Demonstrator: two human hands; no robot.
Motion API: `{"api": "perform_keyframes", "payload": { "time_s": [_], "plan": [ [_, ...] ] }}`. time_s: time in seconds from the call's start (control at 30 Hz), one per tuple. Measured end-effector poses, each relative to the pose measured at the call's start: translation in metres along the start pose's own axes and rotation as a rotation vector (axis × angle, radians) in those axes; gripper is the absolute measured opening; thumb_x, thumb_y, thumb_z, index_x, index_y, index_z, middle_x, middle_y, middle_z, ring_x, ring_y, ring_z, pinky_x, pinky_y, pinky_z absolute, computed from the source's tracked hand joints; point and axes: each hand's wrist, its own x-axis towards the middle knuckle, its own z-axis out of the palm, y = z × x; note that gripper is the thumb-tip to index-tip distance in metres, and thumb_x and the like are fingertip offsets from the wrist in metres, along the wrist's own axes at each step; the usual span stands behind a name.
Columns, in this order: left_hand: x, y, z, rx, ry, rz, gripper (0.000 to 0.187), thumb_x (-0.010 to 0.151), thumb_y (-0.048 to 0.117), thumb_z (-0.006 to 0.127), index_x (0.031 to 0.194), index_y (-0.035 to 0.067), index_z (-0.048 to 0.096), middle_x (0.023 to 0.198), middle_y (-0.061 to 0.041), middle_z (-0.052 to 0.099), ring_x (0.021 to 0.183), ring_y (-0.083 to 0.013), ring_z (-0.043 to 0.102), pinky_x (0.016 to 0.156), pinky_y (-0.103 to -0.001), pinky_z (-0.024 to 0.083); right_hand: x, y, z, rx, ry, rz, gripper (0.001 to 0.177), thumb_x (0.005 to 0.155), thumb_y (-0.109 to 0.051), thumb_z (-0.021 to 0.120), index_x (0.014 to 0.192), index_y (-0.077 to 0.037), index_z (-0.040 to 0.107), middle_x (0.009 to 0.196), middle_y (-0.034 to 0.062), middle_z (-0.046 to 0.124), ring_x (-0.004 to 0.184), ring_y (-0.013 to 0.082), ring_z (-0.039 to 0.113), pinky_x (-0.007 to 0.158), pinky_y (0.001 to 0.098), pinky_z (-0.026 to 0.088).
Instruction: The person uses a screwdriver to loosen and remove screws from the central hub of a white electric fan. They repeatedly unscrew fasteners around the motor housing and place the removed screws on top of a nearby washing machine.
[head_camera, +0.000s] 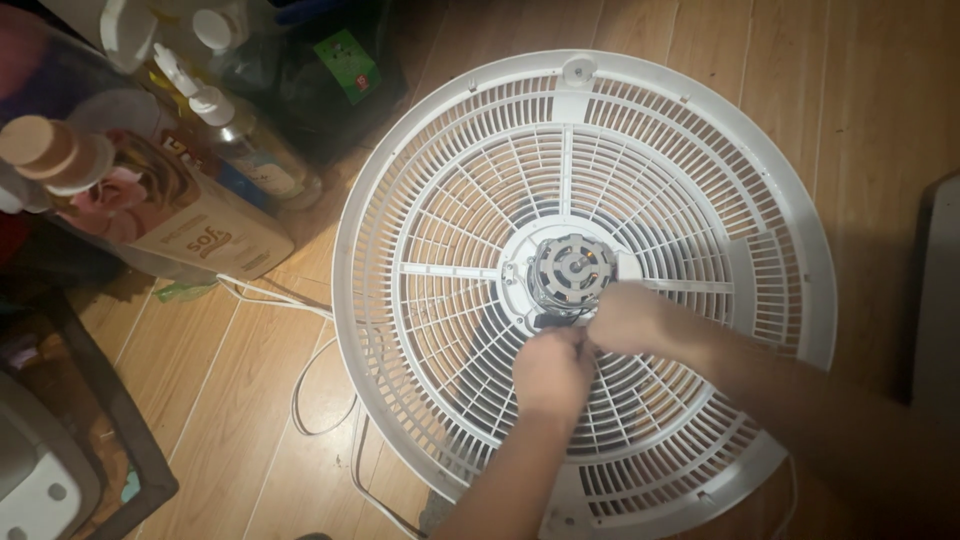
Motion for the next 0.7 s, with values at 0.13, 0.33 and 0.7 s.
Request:
{"api": "perform_keyframes", "payload": {
  "time_s": [0.13,0.33,0.7],
  "plan": [
    [0.006,-0.005,0.008,0.059,-0.03,0.032,0.016,0.082,0.015,0.071,0.094,0.013,0.08,0.095,-0.016,0.074,0.089,-0.0359,0.07,0.083,-0.046,0.055,-0.025,0.008,0.003,0.058,0.119,-0.068,0.045,0.098,-0.036,0.061,0.119,0.004,0.064,0.107,0.0258,0.073,0.103,0.0369,0.074,0.091,0.0411,0.058],
    [-0.001,-0.006,0.007,0.034,0.02,0.057,0.018,0.087,0.019,0.07,0.101,0.013,0.079,0.093,-0.016,0.074,0.088,-0.0366,0.069,0.081,-0.047,0.054,-0.048,0.013,0.022,-0.513,0.209,-0.375,0.029,0.088,0.0,0.057,0.115,0.0,0.065,0.114,0.0168,0.068,0.111,0.0252,0.067,0.098,0.0325,0.054],
    [-0.013,0.007,0.008,-0.168,0.093,-0.057,0.022,0.085,0.021,0.071,0.104,0.015,0.08,0.094,-0.015,0.075,0.086,-0.0347,0.071,0.081,-0.044,0.055,-0.084,-0.017,-0.012,-0.224,0.063,0.063,0.046,0.116,-0.034,0.036,0.105,-0.01,0.073,0.09,0.013,0.077,0.081,0.024,0.076,0.076,0.0354,0.06]
  ]
}}
